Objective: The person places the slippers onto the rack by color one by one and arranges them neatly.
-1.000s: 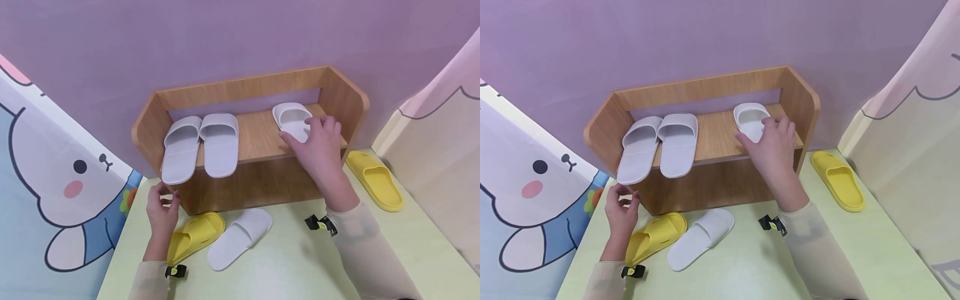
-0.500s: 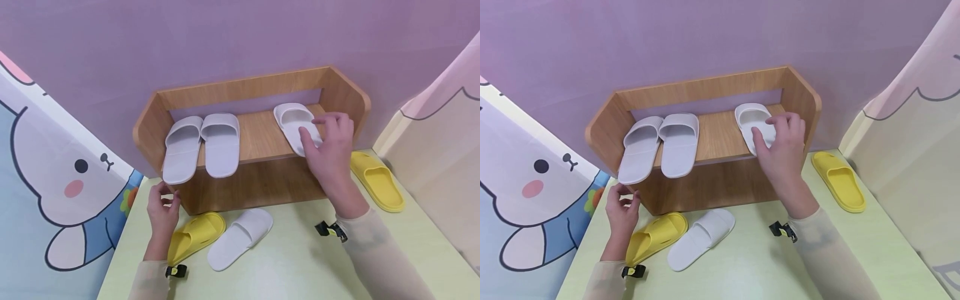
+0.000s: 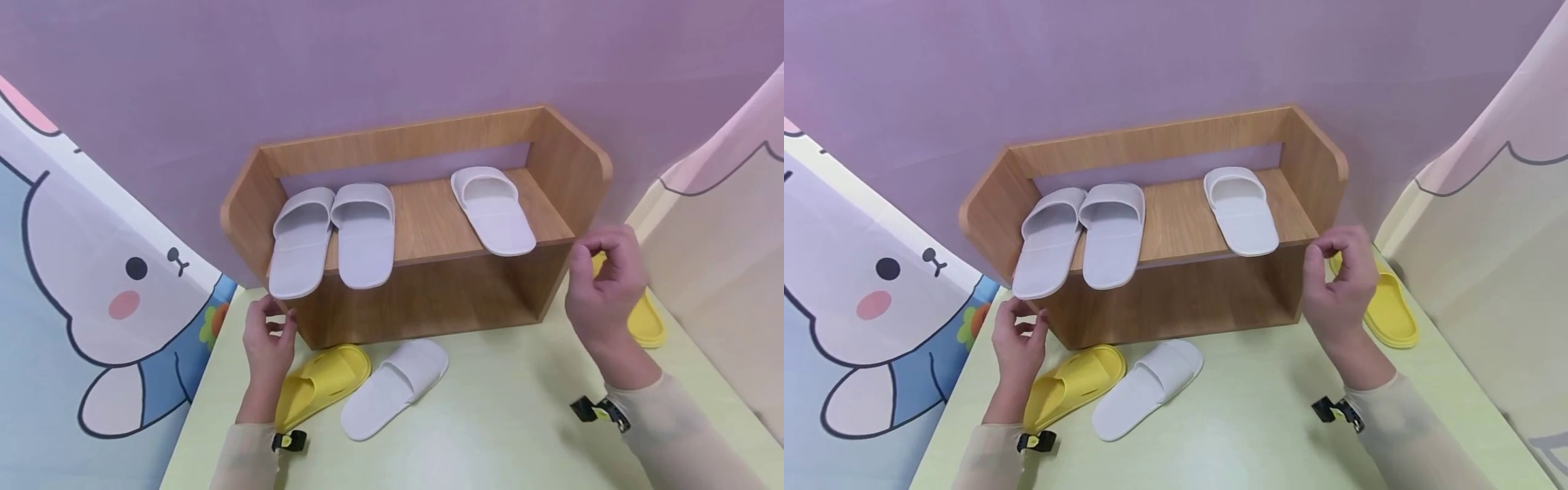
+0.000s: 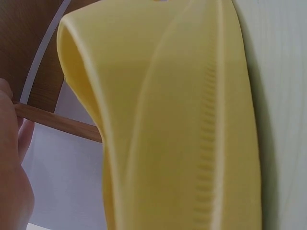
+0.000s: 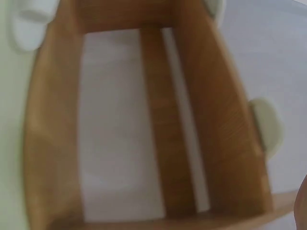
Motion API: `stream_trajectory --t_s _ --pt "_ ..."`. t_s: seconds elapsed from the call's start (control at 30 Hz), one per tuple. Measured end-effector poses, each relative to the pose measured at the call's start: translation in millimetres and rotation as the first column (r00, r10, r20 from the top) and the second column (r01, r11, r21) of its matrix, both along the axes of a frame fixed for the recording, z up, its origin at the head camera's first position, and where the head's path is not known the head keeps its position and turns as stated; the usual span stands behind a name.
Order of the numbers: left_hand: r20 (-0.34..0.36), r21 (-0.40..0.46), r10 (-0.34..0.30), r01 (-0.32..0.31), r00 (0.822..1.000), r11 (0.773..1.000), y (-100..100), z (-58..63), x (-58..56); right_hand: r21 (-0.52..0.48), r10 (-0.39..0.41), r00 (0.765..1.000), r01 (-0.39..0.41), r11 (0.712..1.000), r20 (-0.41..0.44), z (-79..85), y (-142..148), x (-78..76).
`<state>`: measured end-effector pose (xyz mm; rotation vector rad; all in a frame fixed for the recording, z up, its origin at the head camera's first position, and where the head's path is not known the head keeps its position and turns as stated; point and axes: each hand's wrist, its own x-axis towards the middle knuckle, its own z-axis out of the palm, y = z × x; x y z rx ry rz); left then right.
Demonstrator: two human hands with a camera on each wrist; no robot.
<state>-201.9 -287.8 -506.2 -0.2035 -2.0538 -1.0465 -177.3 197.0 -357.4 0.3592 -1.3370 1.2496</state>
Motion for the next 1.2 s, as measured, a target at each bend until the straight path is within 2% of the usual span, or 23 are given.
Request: stream_trajectory --t_s 0.17,0.43,0.57,0.73,0.87,0.97,1.07,1.2 --pt "-0.005 -0.001 0.002 -0.002 1.0 1.0 2 0.3 1.7 0.066 -0.039 0.997 0.034 0.997 0.073 -24.4 22 7.2" --pt "-0.002 -0.01 0.016 -0.016 1.0 1.0 2 1.0 2.0 0.165 -0.095 0.974 0.061 0.984 0.207 -56.1 45 13.8" --pt "0.007 0.002 0.007 -0.007 1.0 1.0 1 0.7 2.8 0.24 -0.128 0.946 0.056 0.969 0.296 -81.4 60 5.8" --pt "0.029 0.0 0.0 0.0 1.0 1.0 0 1.2 3.5 0.28 -0.148 0.894 0.027 0.96 0.423 -111.2 75 -7.5" --pt "0.012 -0.004 0.004 -0.004 1.0 1.0 1 1.1 3.0 0.289 -0.146 0.84 -0.014 0.957 0.523 -121.2 78 -14.2" --pt "0.002 -0.001 0.007 -0.007 1.0 1.0 2 0.5 2.2 0.273 -0.138 0.812 -0.027 0.962 0.567 -124.4 78 -17.0" --pt "-0.004 0.001 0.007 -0.007 1.0 1.0 3 0.7 1.6 0.269 -0.14 0.799 -0.028 0.963 0.584 -126.6 77 -18.8" --pt "-0.003 0.003 0.006 -0.006 1.0 1.0 4 1.3 1.7 0.292 -0.157 0.801 -0.023 0.956 0.577 -128.9 75 -20.9"
